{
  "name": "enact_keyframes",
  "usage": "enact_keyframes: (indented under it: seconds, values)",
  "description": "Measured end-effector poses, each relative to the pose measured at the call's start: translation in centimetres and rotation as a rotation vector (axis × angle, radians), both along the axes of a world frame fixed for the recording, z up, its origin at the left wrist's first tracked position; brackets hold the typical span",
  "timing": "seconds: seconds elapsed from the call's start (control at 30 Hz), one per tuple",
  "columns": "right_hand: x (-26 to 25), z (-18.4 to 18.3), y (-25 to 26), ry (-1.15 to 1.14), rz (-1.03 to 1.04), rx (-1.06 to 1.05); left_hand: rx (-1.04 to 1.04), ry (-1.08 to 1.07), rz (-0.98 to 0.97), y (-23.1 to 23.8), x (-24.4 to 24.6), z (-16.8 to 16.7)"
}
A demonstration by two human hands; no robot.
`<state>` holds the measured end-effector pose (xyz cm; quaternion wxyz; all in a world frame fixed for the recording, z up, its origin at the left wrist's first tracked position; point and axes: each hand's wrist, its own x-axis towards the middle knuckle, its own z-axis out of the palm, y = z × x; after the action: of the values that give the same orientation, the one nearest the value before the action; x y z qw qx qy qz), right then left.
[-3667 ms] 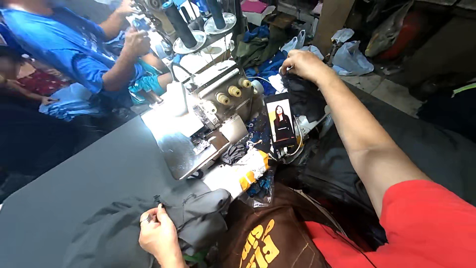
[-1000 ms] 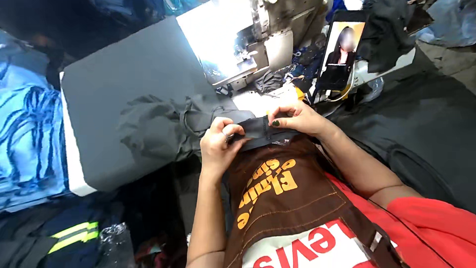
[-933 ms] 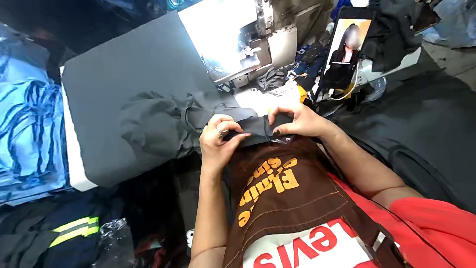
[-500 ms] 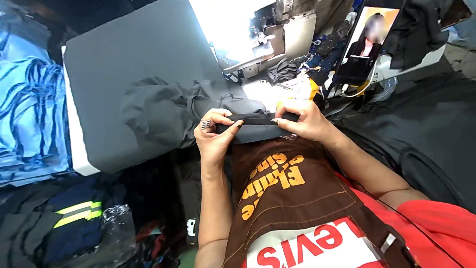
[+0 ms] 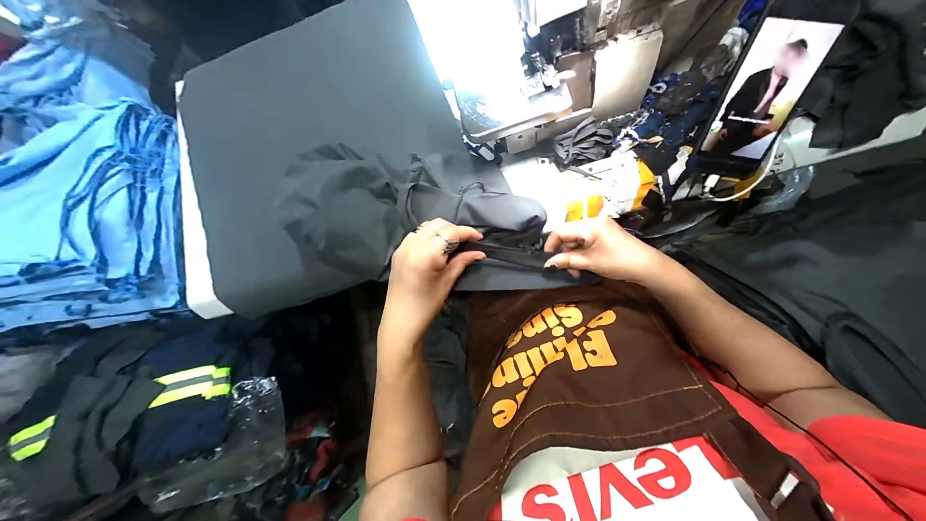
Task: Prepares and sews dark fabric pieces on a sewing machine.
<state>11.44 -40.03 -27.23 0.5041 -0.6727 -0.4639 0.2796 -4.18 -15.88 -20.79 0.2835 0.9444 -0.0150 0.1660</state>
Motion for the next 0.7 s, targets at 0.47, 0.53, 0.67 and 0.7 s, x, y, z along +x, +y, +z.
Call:
enact_keyframes:
  seconds: [0.47, 0.53, 0.67, 0.7]
  values:
    - [4.3, 1.4, 9.4, -0.019, 0.091, -0.128, -0.039, 0.165, 0.014, 6.9, 3.2, 2.2]
    - [3.5, 2.2, 8.0, 0.119, 0.074, -0.017, -0.122, 0.015, -0.044, 5.4, 2.0, 3.5]
    - [3.1, 3.7, 6.4, 0.065, 0.009, 0.219, -0.006, -0.148, -0.041, 2.6, 0.1, 5.7]
    - [3.0, 3.9, 6.3, -0.005, -0.033, 0.261, 0.024, -0.176, -0.03, 2.4, 0.2, 5.9]
